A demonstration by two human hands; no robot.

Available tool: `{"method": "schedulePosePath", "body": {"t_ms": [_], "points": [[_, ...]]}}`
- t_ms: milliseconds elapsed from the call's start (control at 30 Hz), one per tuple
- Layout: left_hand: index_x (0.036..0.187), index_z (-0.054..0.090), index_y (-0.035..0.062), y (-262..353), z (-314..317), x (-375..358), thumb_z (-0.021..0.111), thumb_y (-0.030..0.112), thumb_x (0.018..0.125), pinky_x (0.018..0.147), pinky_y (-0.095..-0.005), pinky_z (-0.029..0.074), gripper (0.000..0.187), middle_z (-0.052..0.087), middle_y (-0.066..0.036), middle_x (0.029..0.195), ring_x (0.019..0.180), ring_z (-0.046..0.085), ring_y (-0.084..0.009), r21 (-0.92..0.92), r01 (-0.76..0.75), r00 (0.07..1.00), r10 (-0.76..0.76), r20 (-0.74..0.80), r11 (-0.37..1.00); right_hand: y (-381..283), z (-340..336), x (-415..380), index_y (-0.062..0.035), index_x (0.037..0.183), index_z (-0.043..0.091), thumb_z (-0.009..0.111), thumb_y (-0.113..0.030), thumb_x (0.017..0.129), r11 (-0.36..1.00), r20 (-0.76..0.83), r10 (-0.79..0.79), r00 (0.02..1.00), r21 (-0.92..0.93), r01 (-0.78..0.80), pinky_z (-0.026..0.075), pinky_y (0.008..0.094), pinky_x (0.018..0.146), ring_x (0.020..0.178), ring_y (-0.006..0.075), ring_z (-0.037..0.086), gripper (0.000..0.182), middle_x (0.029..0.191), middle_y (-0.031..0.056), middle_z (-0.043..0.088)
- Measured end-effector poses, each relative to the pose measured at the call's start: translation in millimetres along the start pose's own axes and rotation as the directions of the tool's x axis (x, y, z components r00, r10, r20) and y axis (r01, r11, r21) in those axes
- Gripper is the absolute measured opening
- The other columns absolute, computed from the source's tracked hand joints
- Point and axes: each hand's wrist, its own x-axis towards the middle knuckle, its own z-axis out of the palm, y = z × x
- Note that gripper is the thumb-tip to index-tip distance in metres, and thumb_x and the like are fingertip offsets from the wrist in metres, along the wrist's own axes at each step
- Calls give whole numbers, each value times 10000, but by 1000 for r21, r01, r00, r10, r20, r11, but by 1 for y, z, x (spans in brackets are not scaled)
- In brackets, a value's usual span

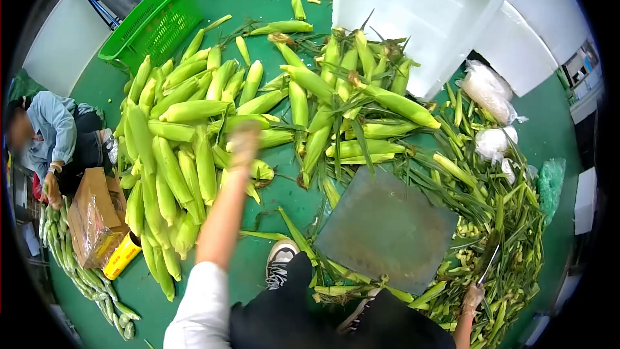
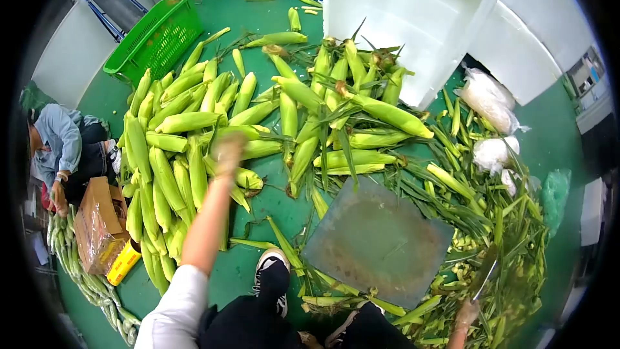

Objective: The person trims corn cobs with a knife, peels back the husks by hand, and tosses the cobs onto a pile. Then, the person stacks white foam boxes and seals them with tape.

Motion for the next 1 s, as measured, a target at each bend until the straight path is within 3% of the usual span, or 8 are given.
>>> {"method": "schedulePosePath", "body": {"t_ms": [33, 67, 300, 400, 433, 500, 600, 1000], "points": [[1039, 610, -25, -42, 51, 27, 575, 354, 866, 755, -380, 493, 418, 634, -189, 1001, 856, 619, -274, 279, -177, 969, 117, 219, 944, -16, 5, -15, 49, 847, 592, 643, -213, 830, 1000, 16, -9, 1000, -19, 9, 359, 365, 542, 551, 177, 399, 268, 606, 71, 519], [935, 649, -23, -54, 99, 34, 594, 402, 837, 776, -395, 489, 440, 648, -197, 898, 838, 627, -294, 519, 16, 962, -153, 224, 855, -43, 10, -36, 36, 820, 597, 641, -224, 837, 996, 41, -64, 997, -52, 66, 347, 360, 507, 511, 176, 416, 264, 589, 59, 520], [957, 642, 34, -33, 118, 14, 638, 302, 852, 630, -386, 461, 287, 649, -69, 776, 674, 604, -241, -155, 576, 785, -490, 380, 803, -164, 12, -141, -7, 868, 645, 712, -134, 766, 973, 367, -203, 908, 183, 143, 375, 256, 536, 565, 93, 447, 176, 635, -18, 539], [951, 639, 36, -46, 55, -26, 618, 251, 862, 580, -380, 443, 234, 597, -101, 715, 642, 567, -252, 156, -21, 950, -29, 311, 988, -142, 14, -150, -5, 867, 635, 693, -141, 786, 949, 418, -283, 863, 255, 187, 387, 260, 539, 567, 91, 459, 169, 649, -10, 549], [982, 644, 38, -16, 26, -56, 605, 218, 861, 563, -381, 451, 220, 606, -158, 730, 656, 588, -261, 82, 203, 931, -218, 294, 976, -142, 10, -156, 1, 886, 636, 679, -141, 796, 943, 432, -324, 842, 214, 253, 406, 274, 549, 577, 105, 478, 173, 669, -4, 569], [1013, 623, 12, -40, -11, -85, 588, 179, 876, 594, -399, 465, 219, 629, -190, 799, 721, 618, -307, 420, -598, 802, 514, 304, 683, -172, -7, -182, 3, 886, 636, 675, -139, 796, 975, 505, -171, 846, 211, 72, 418, 286, 565, 609, 115, 504, 173, 693, 13, 594], [1014, 612, -1, 1, -22, -133, 589, 166, 884, 607, -429, 468, 213, 625, -221, 844, 732, 624, -339, -14, -455, 864, 445, 234, 890, -144, 11, -196, 2, 822, 585, 686, -226, 795, 957, 417, -291, 861, 112, 269, 419, 332, 548, 560, 191, 518, 250, 622, 71, 565], [1064, 615, 59, 8, 149, -192, 647, 363, 829, 711, -453, 451, 385, 618, -201, 864, 852, 598, -364, 197, -775, 389, 206, 898, 601, -137, 38, -199, 4, 887, 588, 638, -287, 836, 951, 267, -175, 948, 295, 93, 455, 405, 636, 692, 376, 602, 299, 726, 208, 619]]}}
